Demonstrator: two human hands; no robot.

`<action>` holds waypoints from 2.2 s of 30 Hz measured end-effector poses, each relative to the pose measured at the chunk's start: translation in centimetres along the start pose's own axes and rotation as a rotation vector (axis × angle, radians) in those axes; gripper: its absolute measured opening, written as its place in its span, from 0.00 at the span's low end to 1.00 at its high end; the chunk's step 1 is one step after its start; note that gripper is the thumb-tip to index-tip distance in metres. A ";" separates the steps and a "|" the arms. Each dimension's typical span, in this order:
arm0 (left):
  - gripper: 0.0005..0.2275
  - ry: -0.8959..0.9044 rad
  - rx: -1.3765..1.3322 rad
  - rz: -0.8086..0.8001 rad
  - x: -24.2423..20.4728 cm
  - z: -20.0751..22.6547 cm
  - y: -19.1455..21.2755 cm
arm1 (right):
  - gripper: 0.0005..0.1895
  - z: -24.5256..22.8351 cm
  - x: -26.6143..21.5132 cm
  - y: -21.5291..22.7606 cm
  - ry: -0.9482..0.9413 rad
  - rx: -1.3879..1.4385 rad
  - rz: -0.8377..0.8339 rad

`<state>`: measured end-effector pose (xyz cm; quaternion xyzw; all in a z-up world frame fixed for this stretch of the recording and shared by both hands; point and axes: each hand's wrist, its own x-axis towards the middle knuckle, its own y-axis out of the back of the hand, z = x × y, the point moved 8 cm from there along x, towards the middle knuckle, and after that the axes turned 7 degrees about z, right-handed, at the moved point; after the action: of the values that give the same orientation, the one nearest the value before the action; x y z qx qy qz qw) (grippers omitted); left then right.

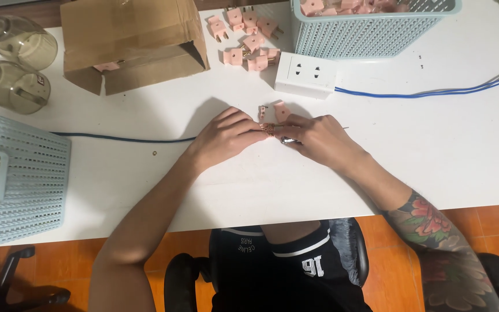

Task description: The person sits at a white table and uses a screwdriver to tighten screws on small pink electrical plug adapters. They handle the adapters one by one, turning them over to access different sides, and place the finished items on the table.

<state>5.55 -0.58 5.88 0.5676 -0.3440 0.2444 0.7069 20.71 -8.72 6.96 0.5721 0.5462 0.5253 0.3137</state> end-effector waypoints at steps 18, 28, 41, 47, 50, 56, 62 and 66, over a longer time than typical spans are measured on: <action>0.05 0.018 0.087 -0.074 -0.9 -0.3 -1.3 | 0.21 4.4 -1.4 2.7 0.010 0.594 0.601; 0.05 0.081 0.020 -0.093 -0.8 -0.6 -1.4 | 0.25 3.6 -0.7 1.6 -0.010 0.821 0.692; 0.05 0.060 0.000 -0.033 -0.6 -0.1 -0.8 | 0.24 2.2 -0.5 0.4 -0.030 1.015 0.507; 0.06 0.049 0.005 -0.039 -0.7 -0.1 -0.9 | 0.25 1.7 -0.5 0.3 -0.033 1.007 0.470; 0.04 0.072 0.008 -0.054 -1.0 -0.5 -1.3 | 0.24 1.5 0.0 0.5 -0.028 0.962 0.501; 0.02 0.083 0.002 -0.061 -0.7 -0.5 -1.2 | 0.24 0.8 0.4 1.3 0.037 0.917 0.549; 0.02 0.057 0.033 -0.073 -1.7 -0.8 -2.1 | 0.25 1.7 0.1 0.0 0.073 0.854 0.525; 0.04 0.014 0.062 -0.079 -1.1 -0.4 -1.5 | 0.23 1.0 0.4 0.6 0.170 0.715 0.572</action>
<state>6.00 -0.48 4.05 0.6004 -0.3087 0.2310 0.7006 21.74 -8.21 7.35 0.7269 0.5369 0.4147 -0.1067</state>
